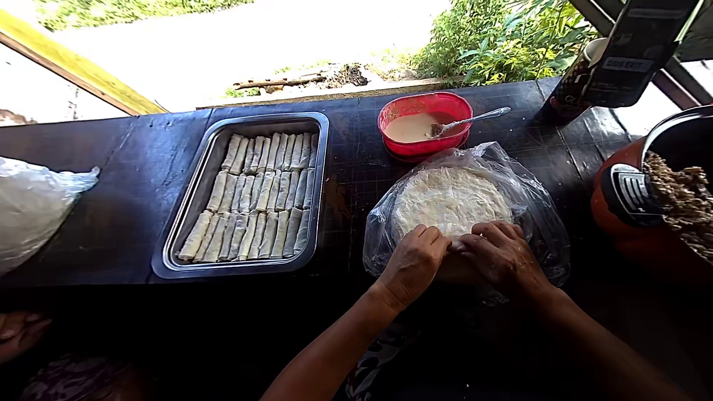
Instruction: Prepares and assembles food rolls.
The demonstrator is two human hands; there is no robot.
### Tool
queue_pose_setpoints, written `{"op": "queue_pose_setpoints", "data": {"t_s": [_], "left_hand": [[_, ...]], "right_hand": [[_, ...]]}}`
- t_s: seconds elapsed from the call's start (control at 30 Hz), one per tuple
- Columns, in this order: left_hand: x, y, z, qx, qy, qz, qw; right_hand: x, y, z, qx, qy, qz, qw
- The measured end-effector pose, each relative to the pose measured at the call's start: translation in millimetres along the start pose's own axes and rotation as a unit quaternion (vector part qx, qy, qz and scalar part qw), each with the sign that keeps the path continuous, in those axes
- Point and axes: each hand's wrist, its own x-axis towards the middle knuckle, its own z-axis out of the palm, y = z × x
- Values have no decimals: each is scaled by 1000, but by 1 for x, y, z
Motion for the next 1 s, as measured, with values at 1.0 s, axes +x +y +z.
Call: {"op": "queue_pose_setpoints", "data": {"t_s": [1.0], "left_hand": [[24, 10, 6, -108, -11, 34, 993]], "right_hand": [[-30, -9, 0, 64, 166, 40, 983]]}}
